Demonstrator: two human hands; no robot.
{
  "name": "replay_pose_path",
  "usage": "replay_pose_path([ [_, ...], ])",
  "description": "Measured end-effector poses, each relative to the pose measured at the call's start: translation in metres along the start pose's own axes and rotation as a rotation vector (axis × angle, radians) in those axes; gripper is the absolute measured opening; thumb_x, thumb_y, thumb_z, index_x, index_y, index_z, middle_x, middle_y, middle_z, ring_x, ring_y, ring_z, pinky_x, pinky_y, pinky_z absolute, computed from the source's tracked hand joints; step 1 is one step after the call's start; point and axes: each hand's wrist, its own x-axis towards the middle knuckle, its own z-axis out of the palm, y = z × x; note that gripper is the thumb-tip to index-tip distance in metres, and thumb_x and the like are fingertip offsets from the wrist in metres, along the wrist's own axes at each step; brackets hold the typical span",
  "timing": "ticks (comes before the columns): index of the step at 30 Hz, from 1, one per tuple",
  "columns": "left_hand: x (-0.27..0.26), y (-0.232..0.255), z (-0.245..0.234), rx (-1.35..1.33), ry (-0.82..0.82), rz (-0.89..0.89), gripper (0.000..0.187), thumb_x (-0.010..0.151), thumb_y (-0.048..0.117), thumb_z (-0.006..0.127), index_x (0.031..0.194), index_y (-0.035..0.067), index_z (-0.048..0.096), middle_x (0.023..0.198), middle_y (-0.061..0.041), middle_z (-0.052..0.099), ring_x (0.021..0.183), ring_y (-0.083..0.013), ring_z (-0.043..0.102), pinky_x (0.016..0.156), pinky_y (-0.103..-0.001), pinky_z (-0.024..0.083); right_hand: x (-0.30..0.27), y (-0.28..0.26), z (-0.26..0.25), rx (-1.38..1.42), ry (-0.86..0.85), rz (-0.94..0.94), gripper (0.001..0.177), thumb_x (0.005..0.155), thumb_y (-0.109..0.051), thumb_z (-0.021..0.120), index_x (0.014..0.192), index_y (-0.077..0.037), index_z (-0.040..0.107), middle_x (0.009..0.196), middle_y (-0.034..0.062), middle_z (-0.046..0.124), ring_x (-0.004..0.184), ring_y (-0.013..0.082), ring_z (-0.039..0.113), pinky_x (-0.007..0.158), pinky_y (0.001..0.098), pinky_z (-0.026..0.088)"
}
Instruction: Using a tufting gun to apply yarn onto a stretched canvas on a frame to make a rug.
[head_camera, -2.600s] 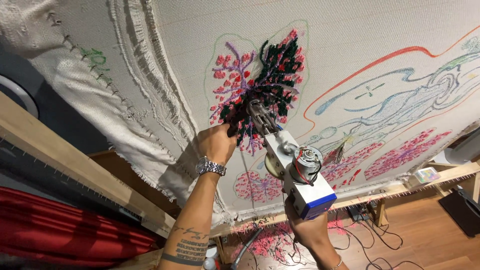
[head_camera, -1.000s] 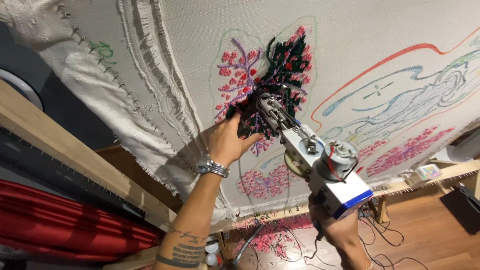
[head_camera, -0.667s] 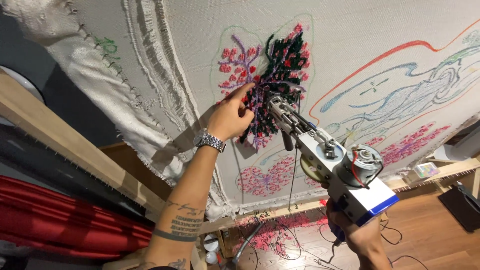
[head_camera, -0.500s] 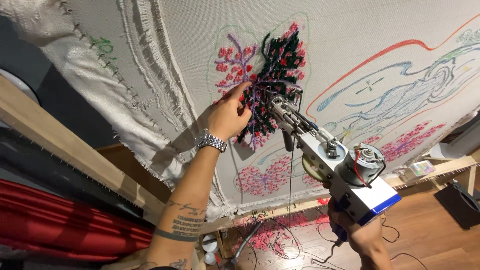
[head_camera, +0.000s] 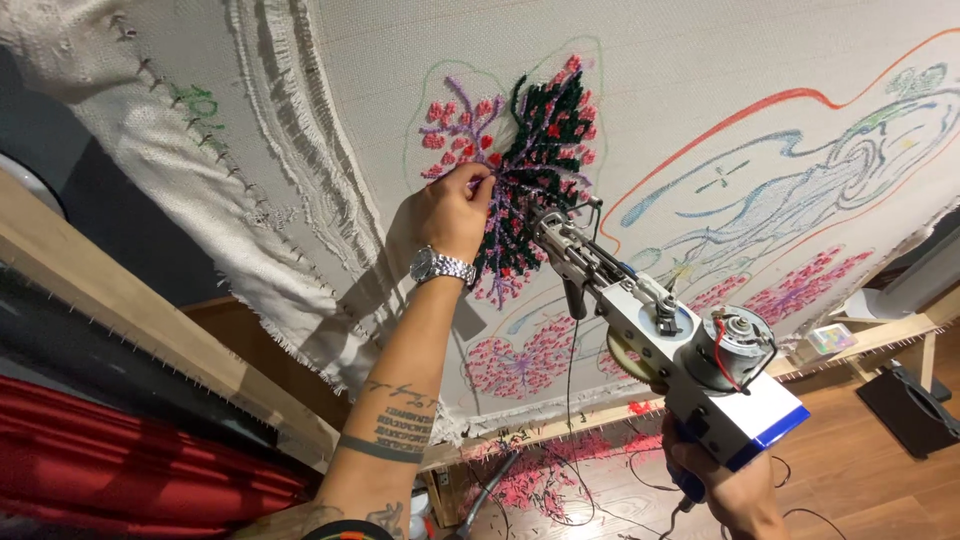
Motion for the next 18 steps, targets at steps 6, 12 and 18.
replay_pose_path([
  [6,0.003,-0.018,0.014,-0.141,-0.071,-0.03,0.012,0.092,0.025,0.074,0.101,0.017,0.072,0.076,-0.006,0.068,0.061,-0.0246,0.065,0.054,-0.042,0.05,-0.006,0.003,-0.023,-0.2,0.017,-0.022,0.044,0.061,0.007,0.064,0.105,0.005,0.058,0.074,0.013,0.061,0.057,0.0209,0.059,0.048,0.0337,0.049],
  [12,-0.002,-0.004,-0.005,0.09,-0.13,0.033,0.029,0.082,0.025,0.077,0.11,0.02,0.07,0.068,-0.006,0.07,0.065,-0.0275,0.067,0.06,-0.045,0.052,-0.012,-0.014,-0.014,-0.008,-0.035,-0.033,0.058,0.064,0.002,0.062,0.122,0.003,0.063,0.074,0.0105,0.057,0.055,0.0175,0.052,0.045,0.0317,0.044],
  [18,-0.003,0.005,-0.002,0.149,-0.085,-0.014,0.017,0.091,0.029,0.075,0.105,0.022,0.069,0.07,-0.004,0.071,0.069,-0.0281,0.07,0.06,-0.046,0.053,-0.015,-0.008,-0.026,-0.046,-0.044,-0.057,0.053,0.061,0.0,0.065,0.113,0.006,0.06,0.073,0.0134,0.061,0.054,0.0204,0.056,0.045,0.0337,0.047],
])
